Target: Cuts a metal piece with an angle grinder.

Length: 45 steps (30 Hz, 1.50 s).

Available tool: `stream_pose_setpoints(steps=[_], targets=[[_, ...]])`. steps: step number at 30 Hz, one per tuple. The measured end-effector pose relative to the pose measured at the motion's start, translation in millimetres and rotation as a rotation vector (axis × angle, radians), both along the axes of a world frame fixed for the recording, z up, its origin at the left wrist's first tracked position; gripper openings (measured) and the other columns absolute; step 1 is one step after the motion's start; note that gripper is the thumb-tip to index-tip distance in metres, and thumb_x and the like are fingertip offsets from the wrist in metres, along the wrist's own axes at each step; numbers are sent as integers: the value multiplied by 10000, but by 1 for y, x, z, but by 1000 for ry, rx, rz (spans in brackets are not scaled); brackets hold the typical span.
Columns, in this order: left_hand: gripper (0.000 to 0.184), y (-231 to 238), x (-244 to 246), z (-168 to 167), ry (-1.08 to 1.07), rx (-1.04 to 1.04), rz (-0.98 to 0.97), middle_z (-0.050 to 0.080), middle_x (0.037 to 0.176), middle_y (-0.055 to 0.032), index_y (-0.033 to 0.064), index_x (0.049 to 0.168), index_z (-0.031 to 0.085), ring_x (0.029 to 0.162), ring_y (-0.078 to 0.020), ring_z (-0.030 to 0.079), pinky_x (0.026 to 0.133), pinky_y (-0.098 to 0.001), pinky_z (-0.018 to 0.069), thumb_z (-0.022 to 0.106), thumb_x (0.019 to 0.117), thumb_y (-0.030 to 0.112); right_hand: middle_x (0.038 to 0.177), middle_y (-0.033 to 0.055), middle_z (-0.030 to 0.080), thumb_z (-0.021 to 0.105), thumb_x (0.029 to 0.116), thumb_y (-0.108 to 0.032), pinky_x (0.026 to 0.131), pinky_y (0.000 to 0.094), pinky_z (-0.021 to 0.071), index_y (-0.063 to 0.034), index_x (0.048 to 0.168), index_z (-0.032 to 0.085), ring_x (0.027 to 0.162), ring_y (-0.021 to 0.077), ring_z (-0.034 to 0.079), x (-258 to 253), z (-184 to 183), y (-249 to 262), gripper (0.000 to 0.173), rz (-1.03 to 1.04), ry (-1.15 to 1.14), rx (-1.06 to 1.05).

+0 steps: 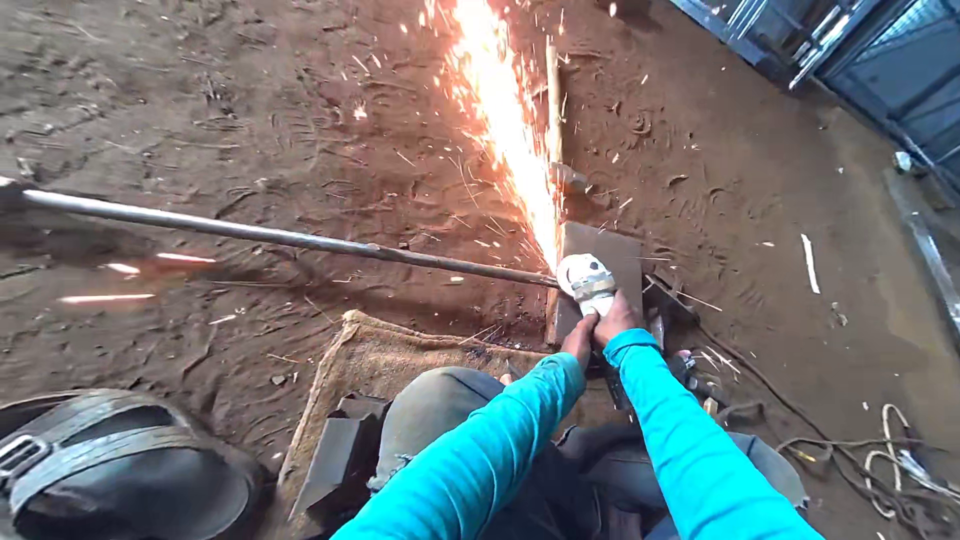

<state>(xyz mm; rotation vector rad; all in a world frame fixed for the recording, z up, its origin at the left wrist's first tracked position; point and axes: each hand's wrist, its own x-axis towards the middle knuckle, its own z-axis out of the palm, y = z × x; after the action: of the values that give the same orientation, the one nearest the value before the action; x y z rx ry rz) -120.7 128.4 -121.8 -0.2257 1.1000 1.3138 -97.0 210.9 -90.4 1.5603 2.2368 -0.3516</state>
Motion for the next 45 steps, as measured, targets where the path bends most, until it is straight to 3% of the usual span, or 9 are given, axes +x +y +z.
stream_pose_setpoints(steps=[5, 9, 14, 21, 25, 27, 32, 37, 45], targets=[[659, 0, -1, -2, -6, -22, 9, 591, 1309, -249, -10, 1366, 549, 1171, -357, 579, 973, -560, 470, 305, 1097, 540, 1202, 243, 699, 781, 860, -250, 953, 597, 541, -61, 1511, 393, 1137, 413, 688, -6, 1, -3, 781, -8, 1, 2], [642, -6, -3, -3, 30, -12, 26, 581, 1353, -253, -17, 1398, 535, 1238, -358, 564, 1036, -557, 445, 305, 1108, 508, 1190, 239, 703, 784, 844, -226, 942, 603, 545, -71, 1521, 375, 1125, 415, 693, -8, -1, -6, 807, 7, 7, -29], [664, -1, 5, 0, 7, 14, -46, 574, 1357, -258, -19, 1396, 533, 1233, -362, 560, 1030, -559, 442, 290, 1105, 525, 1207, 255, 689, 785, 858, -245, 940, 612, 541, -50, 1492, 403, 1135, 427, 683, 10, -3, 0, 765, -61, 62, -10], [657, -1, 0, -2, -9, -54, 1, 610, 1276, -251, -10, 1356, 553, 1133, -361, 600, 944, -565, 485, 328, 1089, 546, 1232, 249, 685, 790, 843, -224, 963, 608, 534, -64, 1533, 366, 1151, 412, 681, 0, -4, -2, 826, -23, 53, -43], [617, 3, 4, 0, 47, 4, -26, 555, 1401, -254, -30, 1407, 526, 1291, -360, 531, 1075, -558, 411, 302, 1119, 468, 1244, 268, 672, 780, 843, -198, 980, 615, 524, -50, 1544, 357, 1162, 433, 669, 8, -4, 3, 832, -42, 46, -30], [610, 3, 0, -3, 72, 0, 6, 543, 1424, -247, -18, 1431, 510, 1317, -356, 517, 1090, -558, 402, 306, 1119, 466, 1239, 256, 681, 785, 843, -214, 973, 609, 531, -71, 1548, 347, 1159, 421, 676, -2, -3, 1, 842, -36, 33, -38], [626, 1, -5, -3, 61, -16, 28, 568, 1357, -250, -18, 1393, 528, 1227, -351, 552, 1024, -556, 436, 296, 1112, 490, 1232, 249, 686, 774, 854, -220, 962, 610, 534, -79, 1550, 347, 1155, 417, 679, -10, 1, -3, 829, -26, 33, -49], [641, 3, 0, 1, 41, -38, -5, 537, 1428, -261, -26, 1417, 524, 1324, -379, 512, 1091, -579, 398, 338, 1105, 502, 1228, 242, 690, 777, 850, -224, 956, 611, 536, -59, 1523, 375, 1147, 411, 684, 0, -4, 2, 801, -40, 31, -16], [652, 6, 4, 4, 44, -43, -29, 557, 1387, -261, -18, 1393, 540, 1278, -384, 532, 1042, -591, 425, 347, 1094, 528, 1203, 246, 697, 780, 843, -204, 945, 609, 544, -69, 1530, 366, 1132, 417, 689, 6, -6, 5, 814, -88, 59, -21]])
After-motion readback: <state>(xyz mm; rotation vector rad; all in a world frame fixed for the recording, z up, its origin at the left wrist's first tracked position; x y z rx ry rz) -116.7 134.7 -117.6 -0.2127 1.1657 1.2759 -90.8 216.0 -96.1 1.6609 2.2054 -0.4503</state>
